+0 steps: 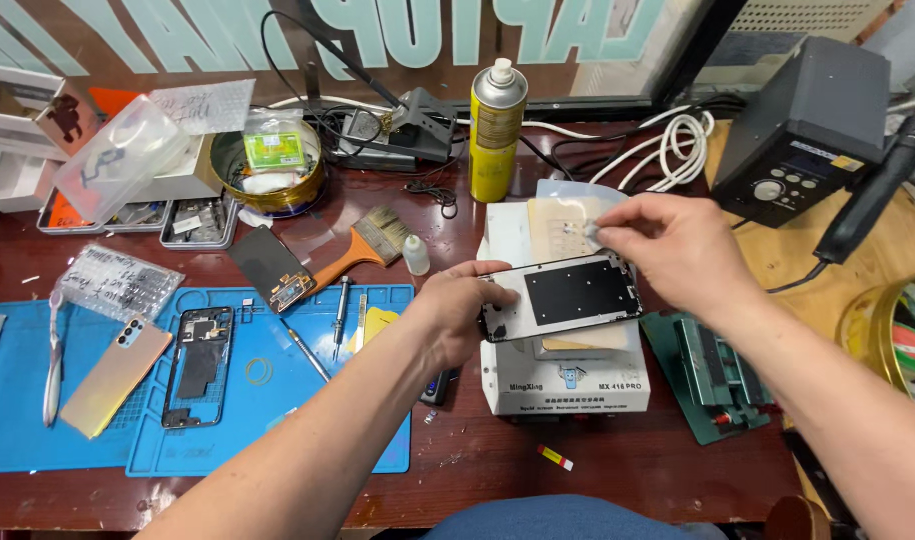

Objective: The person cleans the back of a disassembled smartphone with a cloth, then uses a screwdriver to remove screws from the frame. The person applies adhesive to the edges of the phone frame and wipes it with a cloth.

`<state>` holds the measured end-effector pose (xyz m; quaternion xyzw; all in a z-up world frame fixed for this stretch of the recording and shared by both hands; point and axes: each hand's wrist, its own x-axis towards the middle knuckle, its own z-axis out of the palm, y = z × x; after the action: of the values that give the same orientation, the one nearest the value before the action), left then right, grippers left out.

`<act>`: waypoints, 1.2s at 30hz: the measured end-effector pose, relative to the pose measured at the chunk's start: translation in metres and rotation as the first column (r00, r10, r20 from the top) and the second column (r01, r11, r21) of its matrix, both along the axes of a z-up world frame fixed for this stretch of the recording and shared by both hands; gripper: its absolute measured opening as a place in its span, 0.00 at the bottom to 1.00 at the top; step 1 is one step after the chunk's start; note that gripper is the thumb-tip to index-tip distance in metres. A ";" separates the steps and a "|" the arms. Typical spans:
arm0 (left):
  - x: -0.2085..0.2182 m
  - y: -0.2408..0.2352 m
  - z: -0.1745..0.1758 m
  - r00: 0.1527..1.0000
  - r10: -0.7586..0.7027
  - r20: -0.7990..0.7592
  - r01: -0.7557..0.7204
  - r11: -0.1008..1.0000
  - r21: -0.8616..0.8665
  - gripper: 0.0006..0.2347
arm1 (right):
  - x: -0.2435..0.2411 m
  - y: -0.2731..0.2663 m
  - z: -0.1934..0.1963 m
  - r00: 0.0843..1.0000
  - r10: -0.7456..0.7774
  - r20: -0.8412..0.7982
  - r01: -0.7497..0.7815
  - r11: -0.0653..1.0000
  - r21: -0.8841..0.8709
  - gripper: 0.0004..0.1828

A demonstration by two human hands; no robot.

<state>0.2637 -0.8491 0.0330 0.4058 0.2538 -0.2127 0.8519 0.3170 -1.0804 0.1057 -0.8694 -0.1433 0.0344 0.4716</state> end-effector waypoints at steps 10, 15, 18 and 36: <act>0.000 -0.015 0.005 0.988 -0.149 0.041 0.090 0.772 0.629 0.12 | -0.012 0.064 -0.023 0.854 0.387 0.347 -0.156 0.828 -0.539 0.04; 0.000 -0.022 0.007 0.993 -0.099 0.059 0.049 0.824 0.564 0.11 | -0.001 0.012 -0.003 0.877 0.339 0.342 -0.109 0.832 -0.544 0.06; 0.001 -0.021 0.009 0.993 -0.113 0.029 0.063 0.723 0.688 0.12 | -0.001 0.033 -0.004 0.839 0.394 0.376 -0.162 0.840 -0.518 0.05; 0.003 0.002 0.031 0.989 -0.125 0.078 0.091 0.933 0.349 0.10 | 0.022 -0.038 0.015 0.977 0.048 0.208 -0.012 0.985 -0.171 0.08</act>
<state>0.2669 -0.8476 0.0637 0.5720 0.2218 -0.1912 0.7662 0.3386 -1.1185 0.1204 -0.9027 -0.2024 -0.0391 0.3778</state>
